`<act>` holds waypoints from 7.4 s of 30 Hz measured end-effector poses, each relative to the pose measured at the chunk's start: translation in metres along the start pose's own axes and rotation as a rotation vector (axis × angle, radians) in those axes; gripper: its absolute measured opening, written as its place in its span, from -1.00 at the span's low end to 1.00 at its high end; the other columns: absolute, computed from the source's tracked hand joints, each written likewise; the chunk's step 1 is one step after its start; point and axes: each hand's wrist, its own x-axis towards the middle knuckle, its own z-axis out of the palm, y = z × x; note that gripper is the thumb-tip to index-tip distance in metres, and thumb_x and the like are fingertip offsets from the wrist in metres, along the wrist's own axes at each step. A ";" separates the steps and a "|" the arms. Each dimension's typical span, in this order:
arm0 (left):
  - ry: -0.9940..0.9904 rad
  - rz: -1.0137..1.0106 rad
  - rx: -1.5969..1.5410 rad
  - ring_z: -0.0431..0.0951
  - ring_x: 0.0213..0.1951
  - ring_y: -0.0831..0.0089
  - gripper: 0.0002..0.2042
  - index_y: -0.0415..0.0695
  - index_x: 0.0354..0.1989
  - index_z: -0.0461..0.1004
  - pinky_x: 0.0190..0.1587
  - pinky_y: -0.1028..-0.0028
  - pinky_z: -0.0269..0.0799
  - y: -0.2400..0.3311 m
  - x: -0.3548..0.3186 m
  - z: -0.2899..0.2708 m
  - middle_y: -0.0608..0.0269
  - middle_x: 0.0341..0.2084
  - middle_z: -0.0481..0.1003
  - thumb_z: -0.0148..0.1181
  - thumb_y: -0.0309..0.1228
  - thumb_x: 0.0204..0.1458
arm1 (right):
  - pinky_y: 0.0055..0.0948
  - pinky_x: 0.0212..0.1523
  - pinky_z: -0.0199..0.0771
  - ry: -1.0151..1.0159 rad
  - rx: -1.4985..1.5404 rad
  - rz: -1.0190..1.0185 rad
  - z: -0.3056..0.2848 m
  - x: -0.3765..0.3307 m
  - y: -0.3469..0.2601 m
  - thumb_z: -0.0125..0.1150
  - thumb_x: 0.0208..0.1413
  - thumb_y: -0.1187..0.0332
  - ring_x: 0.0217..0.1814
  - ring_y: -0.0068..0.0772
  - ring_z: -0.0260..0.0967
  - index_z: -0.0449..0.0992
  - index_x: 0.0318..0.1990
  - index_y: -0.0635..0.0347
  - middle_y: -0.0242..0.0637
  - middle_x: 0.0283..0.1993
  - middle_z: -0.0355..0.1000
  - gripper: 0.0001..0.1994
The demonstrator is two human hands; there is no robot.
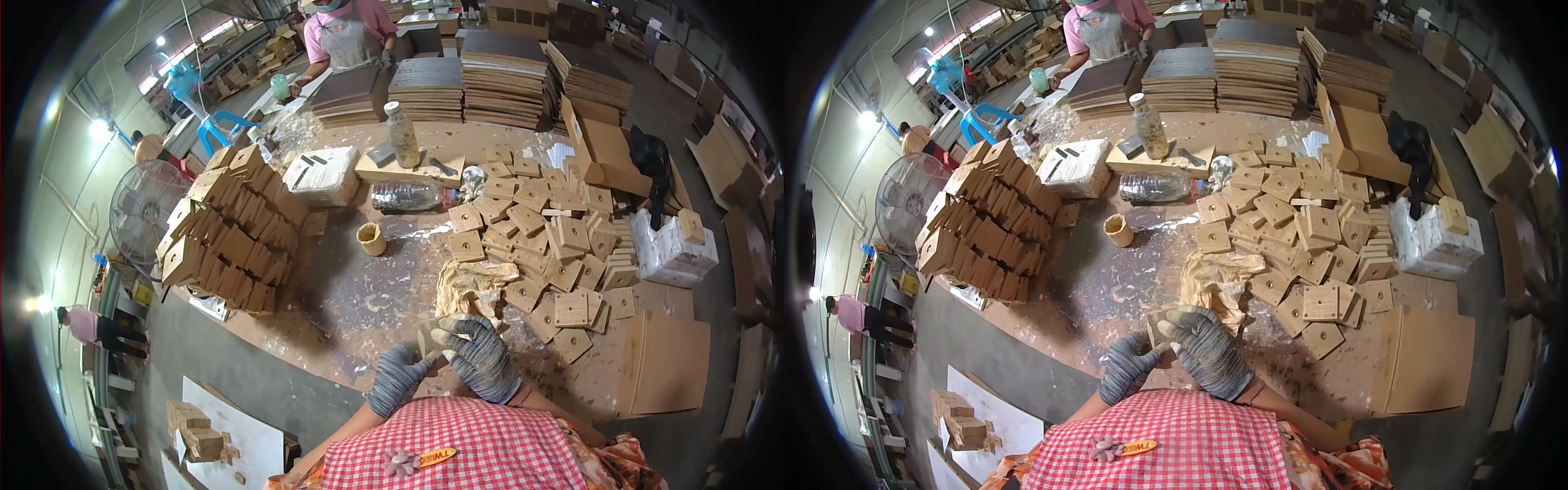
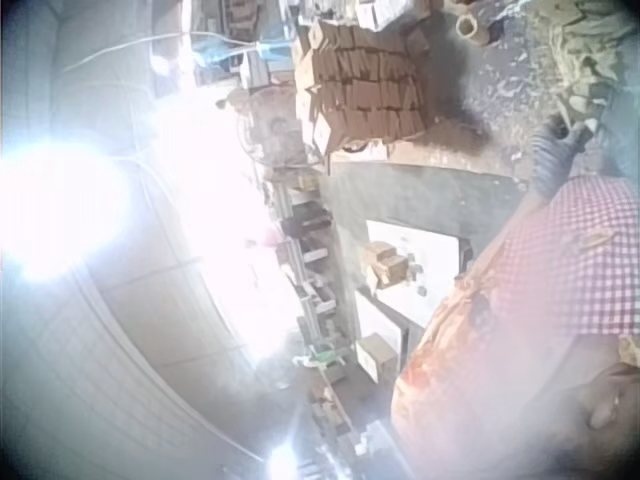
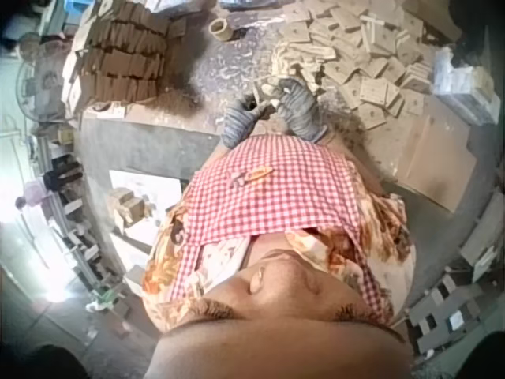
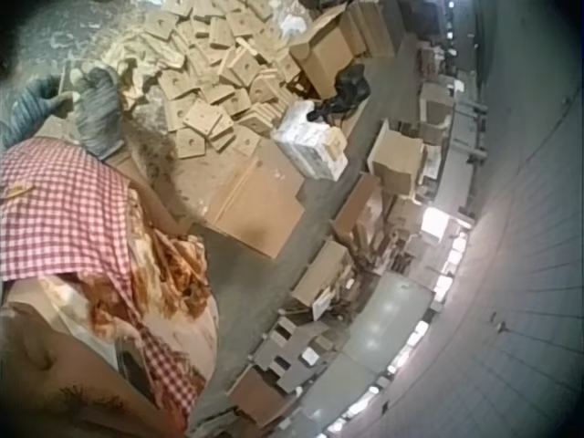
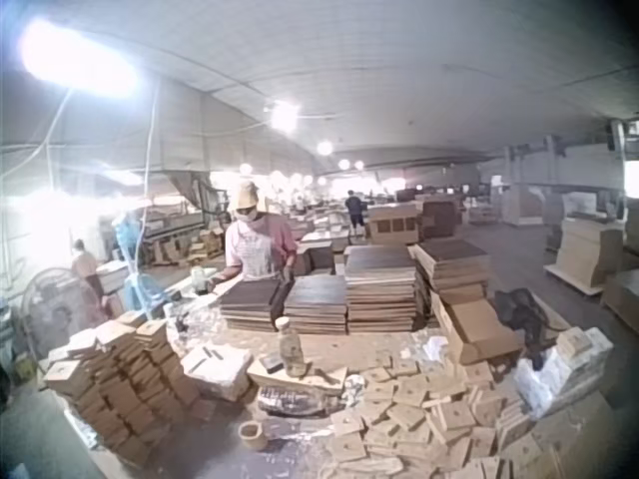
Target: The person picks up square wooden blocks with holes from a table and places them onto stacks, occasionally wiping or handling a piece of cloth.
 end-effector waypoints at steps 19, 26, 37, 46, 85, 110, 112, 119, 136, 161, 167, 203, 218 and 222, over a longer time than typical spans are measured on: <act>0.025 -0.005 -0.096 0.57 -0.38 0.52 -0.61 -0.36 -0.19 0.53 -0.31 0.51 0.50 0.005 -0.015 -0.016 0.13 -0.44 0.58 0.30 -0.22 0.01 | -0.48 0.06 0.37 0.223 0.726 0.605 -0.018 -0.019 0.031 0.19 0.05 0.39 -0.04 -0.47 0.37 0.52 -0.06 0.23 -0.31 -0.10 0.46 -0.72; 0.014 0.010 -0.075 0.57 -0.38 0.54 -0.56 -0.33 -0.22 0.54 -0.29 0.54 0.47 0.014 -0.022 -0.021 0.17 -0.46 0.58 0.28 -0.12 -0.03 | -0.56 -0.03 0.41 0.231 1.120 0.865 -0.023 -0.024 0.038 0.20 0.08 0.40 -0.04 -0.58 0.36 0.50 -0.05 0.30 -0.37 -0.13 0.48 -0.72; 0.015 -0.019 -0.021 0.54 -0.42 0.54 -0.56 -0.31 -0.28 0.56 -0.33 0.53 0.43 0.018 -0.020 -0.018 0.18 -0.48 0.56 0.25 -0.07 -0.02 | -0.54 0.03 0.41 0.107 0.842 0.721 -0.018 -0.015 0.011 0.27 0.04 0.36 -0.05 -0.56 0.38 0.47 0.01 0.23 -0.33 0.00 0.44 -0.65; 0.035 0.017 -0.055 0.46 -0.50 0.55 -0.54 -0.28 -0.44 0.52 -0.40 0.52 0.38 -0.001 -0.008 -0.020 0.23 -0.61 0.49 0.20 0.00 0.01 | -0.45 0.12 0.35 0.188 0.823 0.570 -0.007 -0.012 0.010 0.30 0.02 0.38 0.13 -0.44 0.32 0.49 0.00 0.17 -0.28 0.06 0.41 -0.65; -0.172 -0.200 -0.695 0.46 -0.02 0.19 -0.49 -0.23 0.11 0.28 0.02 0.03 0.44 0.009 0.012 -0.014 0.14 -0.08 0.42 0.23 -0.27 0.02 | -0.53 -0.05 0.43 0.167 0.666 0.696 -0.012 -0.034 0.030 0.29 0.01 0.42 -0.09 -0.53 0.39 0.43 -0.01 0.25 -0.30 -0.07 0.43 -0.64; -0.076 -0.111 -0.249 0.39 -0.39 0.57 -0.48 -0.25 -0.10 0.48 -0.31 0.56 0.32 0.024 -0.007 -0.008 0.31 -0.39 0.46 0.22 -0.01 -0.04 | -0.38 -0.02 0.48 0.158 0.162 0.301 -0.022 -0.018 0.020 0.20 0.02 0.50 -0.06 -0.26 0.49 0.54 -0.15 0.27 -0.15 -0.07 0.51 -0.79; -0.051 -0.108 -0.309 0.38 -0.40 0.57 -0.49 -0.25 -0.11 0.48 -0.31 0.57 0.30 0.028 -0.007 -0.008 0.32 -0.40 0.45 0.21 -0.02 -0.04 | -0.37 0.01 0.46 0.147 0.074 0.225 -0.021 -0.015 0.018 0.18 0.02 0.51 -0.02 -0.21 0.47 0.54 -0.15 0.26 -0.16 -0.04 0.50 -0.79; -0.090 -0.125 -0.276 0.45 -0.24 0.47 -0.47 -0.30 -0.03 0.41 -0.20 0.46 0.43 0.027 -0.006 -0.015 0.21 -0.26 0.45 0.22 -0.07 -0.02 | -0.37 0.15 0.36 0.092 0.158 0.247 -0.011 -0.020 0.018 0.17 0.03 0.57 0.08 -0.27 0.41 0.53 -0.09 0.28 -0.19 0.02 0.47 -0.74; -0.047 -0.077 -0.464 0.51 -0.21 0.51 -0.55 -0.29 -0.05 0.46 -0.15 0.54 0.45 0.014 0.009 -0.020 0.25 -0.26 0.52 0.23 -0.16 0.01 | -0.24 0.20 0.26 -0.040 -0.030 0.007 -0.020 -0.035 0.010 0.11 0.10 0.45 0.21 -0.13 0.25 0.49 -0.02 0.19 -0.21 0.02 0.43 -0.73; -0.113 -0.154 -0.365 0.54 -0.28 0.45 -0.53 -0.30 -0.05 0.46 -0.27 0.51 0.50 0.041 0.012 -0.024 0.20 -0.24 0.53 0.27 -0.18 -0.04 | -0.27 0.16 0.25 -0.187 0.090 -0.155 -0.011 -0.030 0.012 0.26 -0.04 0.27 0.12 -0.21 0.30 0.44 0.06 0.14 -0.22 0.04 0.36 -0.55; -0.112 -0.132 -0.338 0.53 -0.25 0.47 -0.51 -0.29 -0.02 0.43 -0.27 0.50 0.50 0.045 0.009 -0.025 0.23 -0.23 0.52 0.26 -0.18 -0.04 | -0.22 0.05 0.34 -0.205 0.018 -0.192 -0.010 -0.022 0.008 0.26 -0.14 0.32 0.01 -0.14 0.35 0.46 0.03 0.13 -0.21 -0.03 0.38 -0.53; -0.125 -0.207 -0.325 0.54 -0.31 0.48 -0.65 -0.27 -0.19 0.51 -0.24 0.51 0.50 0.024 0.019 -0.018 0.21 -0.34 0.53 0.34 -0.27 -0.05 | -0.23 0.13 0.29 -0.140 -0.003 -0.132 -0.015 -0.015 0.010 0.21 -0.02 0.35 0.12 -0.14 0.28 0.43 0.08 0.13 -0.20 0.08 0.35 -0.57; -0.254 -0.150 -0.087 0.56 -0.17 0.37 -0.50 -0.35 -0.02 0.42 -0.09 0.43 0.48 0.036 0.017 -0.032 0.09 -0.22 0.54 0.33 -0.27 -0.10 | -0.21 0.21 0.23 0.087 -0.081 0.075 -0.025 -0.021 0.042 0.30 -0.05 0.27 0.16 -0.15 0.27 0.53 -0.01 0.10 -0.24 0.08 0.39 -0.61; -0.442 -0.285 0.004 0.55 -0.14 0.35 -0.52 -0.33 0.00 0.42 -0.05 0.43 0.47 0.041 0.024 -0.028 0.09 -0.19 0.53 0.31 -0.35 -0.11 | -0.22 0.20 0.25 0.047 -0.116 0.141 -0.022 -0.024 0.044 0.31 -0.08 0.27 0.14 -0.16 0.29 0.54 -0.03 0.09 -0.24 0.08 0.39 -0.61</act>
